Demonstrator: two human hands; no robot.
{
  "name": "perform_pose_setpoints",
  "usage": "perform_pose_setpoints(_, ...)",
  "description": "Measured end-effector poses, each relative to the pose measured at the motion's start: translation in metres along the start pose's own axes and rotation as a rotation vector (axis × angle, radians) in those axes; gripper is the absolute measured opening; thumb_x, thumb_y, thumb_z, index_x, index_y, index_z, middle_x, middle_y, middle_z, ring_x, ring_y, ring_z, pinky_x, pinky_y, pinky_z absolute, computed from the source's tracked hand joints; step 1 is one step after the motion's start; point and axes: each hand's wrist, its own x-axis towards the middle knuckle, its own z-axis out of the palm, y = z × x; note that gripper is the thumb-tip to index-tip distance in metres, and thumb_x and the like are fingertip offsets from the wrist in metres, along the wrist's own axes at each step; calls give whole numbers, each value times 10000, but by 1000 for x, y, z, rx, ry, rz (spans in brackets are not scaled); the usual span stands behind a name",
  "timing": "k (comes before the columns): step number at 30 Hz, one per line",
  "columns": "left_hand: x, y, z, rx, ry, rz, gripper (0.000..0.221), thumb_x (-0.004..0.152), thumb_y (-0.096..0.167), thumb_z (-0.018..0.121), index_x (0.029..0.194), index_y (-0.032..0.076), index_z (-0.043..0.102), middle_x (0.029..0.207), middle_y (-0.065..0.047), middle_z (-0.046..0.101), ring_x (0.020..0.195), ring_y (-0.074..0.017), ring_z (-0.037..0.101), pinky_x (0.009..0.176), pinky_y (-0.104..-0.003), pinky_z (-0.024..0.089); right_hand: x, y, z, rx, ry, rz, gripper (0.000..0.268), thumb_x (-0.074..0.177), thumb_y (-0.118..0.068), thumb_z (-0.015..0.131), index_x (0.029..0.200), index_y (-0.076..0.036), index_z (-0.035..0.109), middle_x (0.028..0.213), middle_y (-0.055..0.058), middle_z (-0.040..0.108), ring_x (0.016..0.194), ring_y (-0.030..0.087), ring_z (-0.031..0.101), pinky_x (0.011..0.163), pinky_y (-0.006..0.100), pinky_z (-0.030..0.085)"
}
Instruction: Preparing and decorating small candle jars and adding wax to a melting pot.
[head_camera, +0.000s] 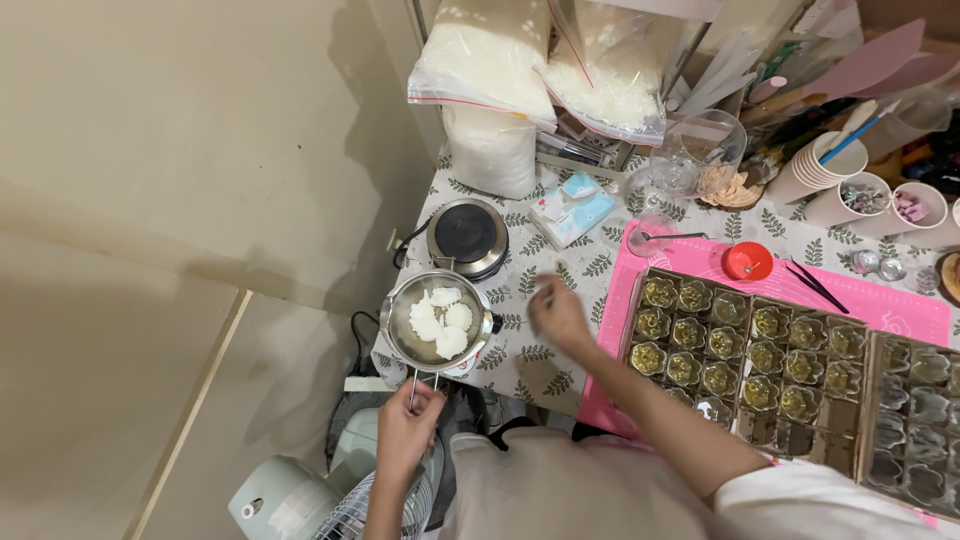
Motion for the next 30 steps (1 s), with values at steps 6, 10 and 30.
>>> perform_pose_setpoints(6, -4, 19, -7, 83, -38, -57, 187, 836, 147, 758, 908, -8, 682, 595, -61, 638, 443, -118, 570, 414, -277, 453, 67, -34, -67, -318, 473, -543, 589, 907, -79, 602, 1474, -167, 470, 925, 206, 711, 809, 387, 699, 739, 506, 552)
perform_pose_setpoints(10, -12, 18, -23, 228, 11, 21, 319, 792, 218, 815, 1002, 15, 685, 702, -72, 711, 566, -153, 660, 533, -300, 529, 113, -39, -86, -542, 425, -355, 758, 865, -171, 710, 1552, -161, 390, 912, 277, 691, 847, 474, 664, 748, 546, 521)
perform_pose_setpoints(30, -45, 114, -15, 115, 385, 517, 458, 950, 136, 639, 1387, 23, 562, 1233, -104, 696, 1103, -199, 645, 992, -343, 504, -29, -136, -122, -101, 469, -800, 212, 989, -108, 581, 1163, -19, 663, 950, 148, 761, 836, 247, 767, 761, 372, 592)
